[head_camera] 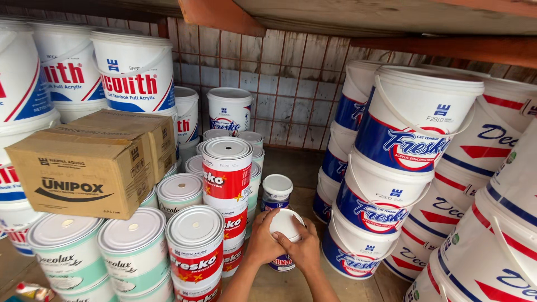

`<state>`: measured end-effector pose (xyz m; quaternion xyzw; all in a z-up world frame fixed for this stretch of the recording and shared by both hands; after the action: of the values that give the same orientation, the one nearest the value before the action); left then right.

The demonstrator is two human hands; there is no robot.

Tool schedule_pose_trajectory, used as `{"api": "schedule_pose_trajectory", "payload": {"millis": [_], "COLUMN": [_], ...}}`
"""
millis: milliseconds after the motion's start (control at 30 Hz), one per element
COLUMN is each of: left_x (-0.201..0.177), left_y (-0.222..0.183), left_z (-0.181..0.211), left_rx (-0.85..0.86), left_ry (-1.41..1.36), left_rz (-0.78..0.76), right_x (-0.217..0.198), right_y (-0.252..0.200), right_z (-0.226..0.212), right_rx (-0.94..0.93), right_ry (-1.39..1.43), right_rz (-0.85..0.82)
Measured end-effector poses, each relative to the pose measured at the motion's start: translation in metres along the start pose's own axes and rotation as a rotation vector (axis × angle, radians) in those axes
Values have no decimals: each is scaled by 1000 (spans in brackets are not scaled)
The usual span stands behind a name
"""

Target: The person picks up small white paint cans from a bucket on the floor and places them onto a metal shelf among other paint containers. They repeatedly retrieve cans and arrange them in a stack on the shelf.

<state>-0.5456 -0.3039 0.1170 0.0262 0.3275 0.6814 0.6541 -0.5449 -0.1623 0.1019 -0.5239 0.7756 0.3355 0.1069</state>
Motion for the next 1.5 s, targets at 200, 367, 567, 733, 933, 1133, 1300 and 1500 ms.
{"api": "schedule_pose_trajectory", "payload": {"millis": [200,367,567,733,933,1133,1300,1500], "left_x": [0,0,-6,2,11,8,12,20], "left_y": [16,38,72,112,142,152,171,180], "left_z": [6,21,44,37,20,13,2,-13], "left_rx": [-37,113,148,306,335,143,77,163], "left_ry": [0,-8,-30,44,70,1,37,309], "left_rz": [9,108,136,262,274,187,124,319], "right_x": [-5,-20,-33,-33,-13,-5,0,11], "right_y": [18,38,70,99,135,148,161,183], "right_z": [-7,-20,-44,-42,-28,-30,-37,-34], "right_rx": [-53,-103,-132,-96,-100,-82,-99,-85], "right_ry": [15,17,60,181,200,187,164,30], "right_rz": [22,92,152,202,191,131,100,18]}}
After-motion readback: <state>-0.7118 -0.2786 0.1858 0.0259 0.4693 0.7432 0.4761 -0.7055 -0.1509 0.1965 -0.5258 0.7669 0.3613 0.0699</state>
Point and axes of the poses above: each hand's wrist, its own y-axis towards the middle knuckle, its own x-axis out of the palm, z = x × y, the point moved 4 cm from there along y, towards the middle knuckle, and after that the axes turned 1 degree about y, right-handed, at the moved point
